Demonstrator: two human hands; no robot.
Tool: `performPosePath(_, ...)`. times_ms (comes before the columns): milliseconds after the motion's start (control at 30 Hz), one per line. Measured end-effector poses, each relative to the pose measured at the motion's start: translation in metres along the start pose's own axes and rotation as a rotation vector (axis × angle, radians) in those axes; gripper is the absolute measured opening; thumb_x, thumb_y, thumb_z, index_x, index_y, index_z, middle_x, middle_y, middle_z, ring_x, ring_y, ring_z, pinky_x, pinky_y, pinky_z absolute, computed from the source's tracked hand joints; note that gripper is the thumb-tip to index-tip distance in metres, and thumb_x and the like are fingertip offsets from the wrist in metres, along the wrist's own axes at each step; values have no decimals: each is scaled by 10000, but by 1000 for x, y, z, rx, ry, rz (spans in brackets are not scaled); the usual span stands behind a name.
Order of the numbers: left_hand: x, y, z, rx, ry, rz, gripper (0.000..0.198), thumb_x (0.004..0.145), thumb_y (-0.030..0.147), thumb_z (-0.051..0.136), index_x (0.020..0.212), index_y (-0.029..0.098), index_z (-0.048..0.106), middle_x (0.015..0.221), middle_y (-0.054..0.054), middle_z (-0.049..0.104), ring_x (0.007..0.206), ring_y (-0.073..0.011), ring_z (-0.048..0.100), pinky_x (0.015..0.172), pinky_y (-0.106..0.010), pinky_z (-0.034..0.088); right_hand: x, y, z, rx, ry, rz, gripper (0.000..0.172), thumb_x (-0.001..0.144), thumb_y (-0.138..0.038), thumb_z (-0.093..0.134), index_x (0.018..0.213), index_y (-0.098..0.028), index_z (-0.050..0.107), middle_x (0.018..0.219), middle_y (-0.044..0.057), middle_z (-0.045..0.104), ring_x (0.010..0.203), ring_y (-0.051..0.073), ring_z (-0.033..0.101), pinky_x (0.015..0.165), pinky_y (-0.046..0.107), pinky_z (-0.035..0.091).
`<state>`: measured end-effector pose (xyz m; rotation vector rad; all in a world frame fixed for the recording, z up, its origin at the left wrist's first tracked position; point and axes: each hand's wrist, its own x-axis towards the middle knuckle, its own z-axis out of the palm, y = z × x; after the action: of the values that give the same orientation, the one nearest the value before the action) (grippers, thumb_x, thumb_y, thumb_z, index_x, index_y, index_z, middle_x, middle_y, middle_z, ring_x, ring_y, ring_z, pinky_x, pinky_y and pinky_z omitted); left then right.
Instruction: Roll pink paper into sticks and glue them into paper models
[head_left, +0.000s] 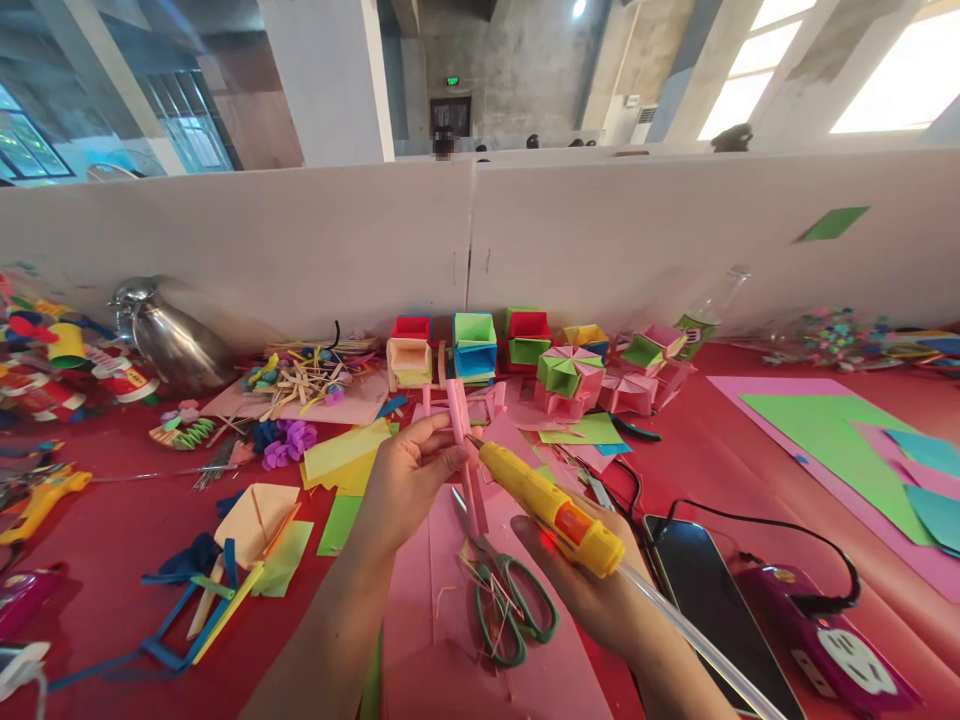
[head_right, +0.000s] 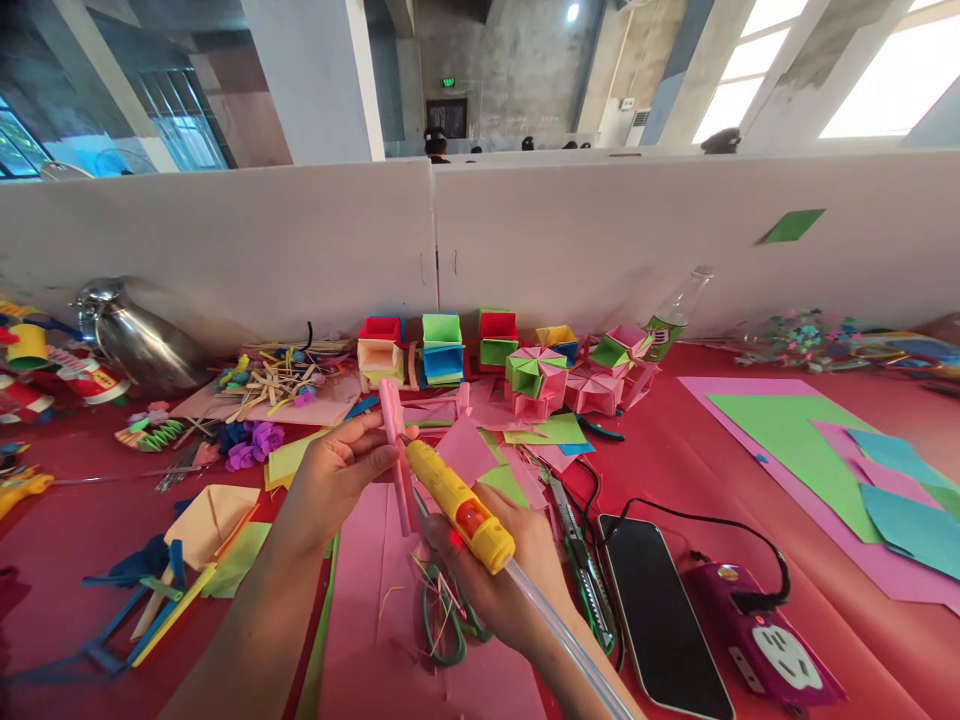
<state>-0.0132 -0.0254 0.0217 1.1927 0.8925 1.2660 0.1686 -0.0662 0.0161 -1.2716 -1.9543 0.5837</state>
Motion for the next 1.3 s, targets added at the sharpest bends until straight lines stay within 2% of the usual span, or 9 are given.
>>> performPosePath(167,0,1,0,6,46,4,361,740,321,656,1062,163,611,1021,-103,684,824,-203,659,678,-292,543,-2,-3,0,33,-35,-2,256,845,-364,485,662,-199,554,616,-7,557,539,117,526,503,245,388)
performPosePath(467,0,0,-4,51,106,46,361,754,290,639,1099,195,598,1071,-85,669,932,-197,633,756,-283,530,-6,-3,3,-32,-29,-8,313,836,-411,464,603,-208,420,546,-27,456,469,105,454,458,247,339)
performPosePath(733,1,2,-6,55,144,80,375,753,279,639,1103,155,587,1053,-113,671,815,-194,664,725,-302,543,-12,-1,5,-20,-56,-28,289,828,-377,485,609,-213,394,560,-31,439,468,105,433,456,248,307)
performPosePath(900,1,1,-9,2,145,83,383,742,273,653,1106,174,584,1074,-103,663,768,-191,674,684,-308,554,-15,2,6,-39,-54,-34,289,832,-364,489,605,-214,390,560,-36,431,466,103,430,453,248,301)
performPosePath(1300,3,1,-12,-61,178,108,403,723,312,674,1093,178,586,1116,-120,642,805,-219,674,706,-354,558,-15,-2,6,-9,-45,-67,263,839,-344,484,622,-215,412,574,-37,432,473,104,441,456,246,333)
